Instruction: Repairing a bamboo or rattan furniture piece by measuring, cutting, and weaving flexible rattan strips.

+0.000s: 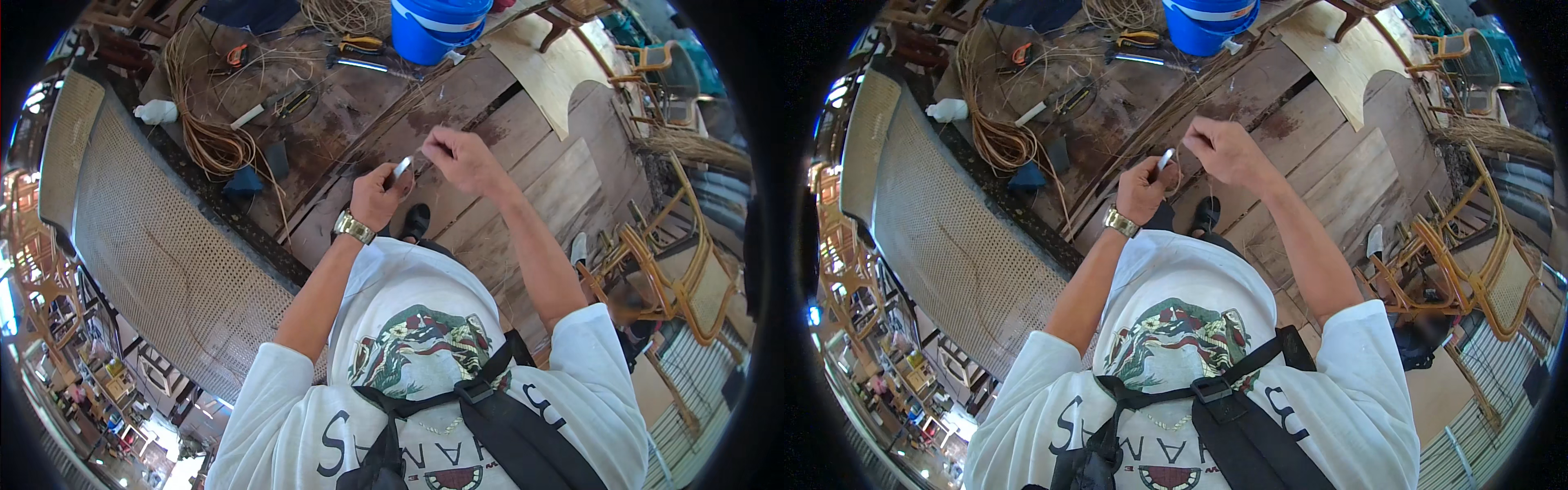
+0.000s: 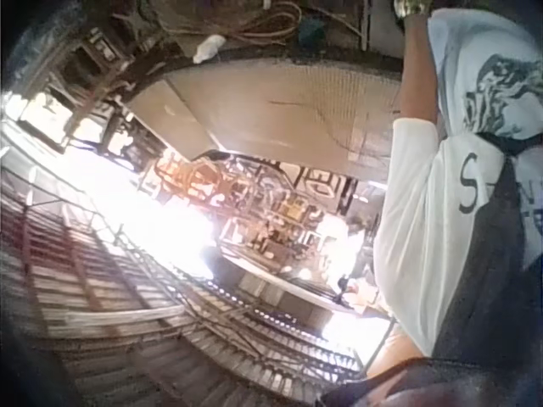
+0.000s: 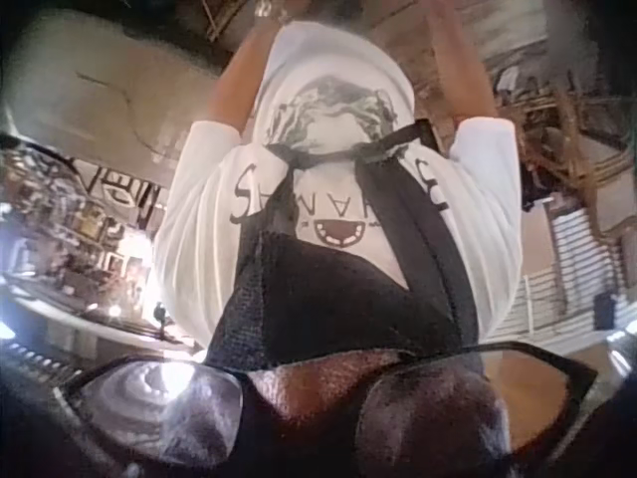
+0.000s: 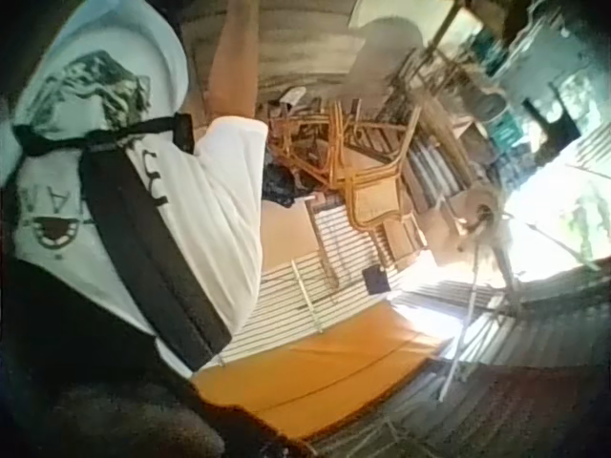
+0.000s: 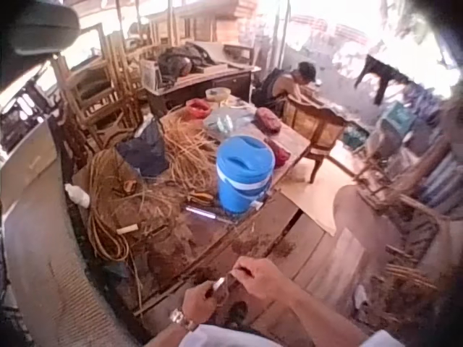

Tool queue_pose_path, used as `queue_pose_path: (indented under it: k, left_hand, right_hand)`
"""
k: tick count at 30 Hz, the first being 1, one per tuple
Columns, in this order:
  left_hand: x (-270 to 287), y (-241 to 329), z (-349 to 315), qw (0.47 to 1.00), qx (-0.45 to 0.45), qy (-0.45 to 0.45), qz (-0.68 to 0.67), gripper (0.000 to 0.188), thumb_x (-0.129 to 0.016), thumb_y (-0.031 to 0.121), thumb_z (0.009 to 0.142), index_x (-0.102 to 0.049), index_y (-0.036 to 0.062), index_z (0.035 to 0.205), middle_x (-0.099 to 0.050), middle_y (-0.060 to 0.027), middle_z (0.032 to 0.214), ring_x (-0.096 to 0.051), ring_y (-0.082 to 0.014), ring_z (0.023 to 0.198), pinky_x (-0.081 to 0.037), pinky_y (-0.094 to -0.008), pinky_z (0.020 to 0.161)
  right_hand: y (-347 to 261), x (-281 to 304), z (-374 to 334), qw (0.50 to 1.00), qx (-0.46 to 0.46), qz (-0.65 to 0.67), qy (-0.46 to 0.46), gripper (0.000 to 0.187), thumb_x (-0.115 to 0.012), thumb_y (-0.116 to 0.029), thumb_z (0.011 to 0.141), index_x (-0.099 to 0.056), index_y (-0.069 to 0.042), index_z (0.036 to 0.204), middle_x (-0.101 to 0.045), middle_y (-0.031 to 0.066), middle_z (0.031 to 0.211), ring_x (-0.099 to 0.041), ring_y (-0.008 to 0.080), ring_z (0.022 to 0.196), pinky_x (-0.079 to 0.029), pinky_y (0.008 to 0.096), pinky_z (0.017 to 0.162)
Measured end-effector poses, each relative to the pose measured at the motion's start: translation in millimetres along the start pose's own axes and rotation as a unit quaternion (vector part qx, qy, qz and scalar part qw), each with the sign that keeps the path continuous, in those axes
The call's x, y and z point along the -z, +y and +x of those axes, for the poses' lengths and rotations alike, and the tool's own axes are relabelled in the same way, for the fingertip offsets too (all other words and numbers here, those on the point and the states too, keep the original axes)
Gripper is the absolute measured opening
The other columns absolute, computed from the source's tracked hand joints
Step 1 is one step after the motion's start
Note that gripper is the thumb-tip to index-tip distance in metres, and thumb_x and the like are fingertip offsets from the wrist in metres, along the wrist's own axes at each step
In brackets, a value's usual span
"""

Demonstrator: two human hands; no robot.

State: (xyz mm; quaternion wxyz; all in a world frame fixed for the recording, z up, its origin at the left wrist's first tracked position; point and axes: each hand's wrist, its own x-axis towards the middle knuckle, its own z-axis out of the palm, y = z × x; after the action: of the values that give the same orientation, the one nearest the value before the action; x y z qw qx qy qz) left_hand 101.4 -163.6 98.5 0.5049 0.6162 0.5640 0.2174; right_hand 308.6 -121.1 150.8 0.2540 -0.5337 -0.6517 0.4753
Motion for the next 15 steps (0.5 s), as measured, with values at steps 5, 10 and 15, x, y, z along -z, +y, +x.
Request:
queue_pose_path:
  k: [5,10,15]
  left_hand:
    - [2.6,10.4,27.1,0.963,-0.068,0.007,-0.260,0.024,-0.061,0.021,0.097,-0.066,0.0001,0.108,-0.067,0.0015,0.080,-0.054,-0.0069,0.055,-0.043,-0.0231,0.051]
    - [37.7,34.5,44.1,0.866,0.140,-0.017,-0.479,0.017,-0.064,0.021,0.095,-0.066,0.0063,0.101,-0.071,-0.0045,0.083,-0.040,-0.0007,0.049,-0.029,-0.0181,0.043]
    - [73.3,33.1,58.9,0.815,0.175,-0.021,-0.552,0.014,-0.068,0.018,0.093,-0.065,0.0077,0.101,-0.069,-0.0037,0.084,-0.043,-0.0018,0.051,-0.030,-0.0183,0.043]
  right_hand:
    - [-10.9,0.0,47.8,0.999,-0.026,0.013,0.015,0.018,-0.060,-0.018,0.094,-0.062,0.000,0.091,-0.061,0.0042,0.074,-0.052,0.0112,0.068,-0.044,0.0288,0.064]
    - [-15.5,-10.3,95.7,0.994,-0.001,-0.086,0.075,0.023,-0.063,-0.023,0.090,-0.062,0.000,0.091,-0.062,0.0147,0.073,-0.057,0.0235,0.063,-0.047,0.0348,0.063]
    - [-16.0,-13.1,127.7,0.989,-0.001,-0.129,0.078,0.024,-0.062,-0.024,0.091,-0.061,-0.001,0.094,-0.063,0.0152,0.077,-0.060,0.0242,0.068,-0.049,0.0350,0.064]
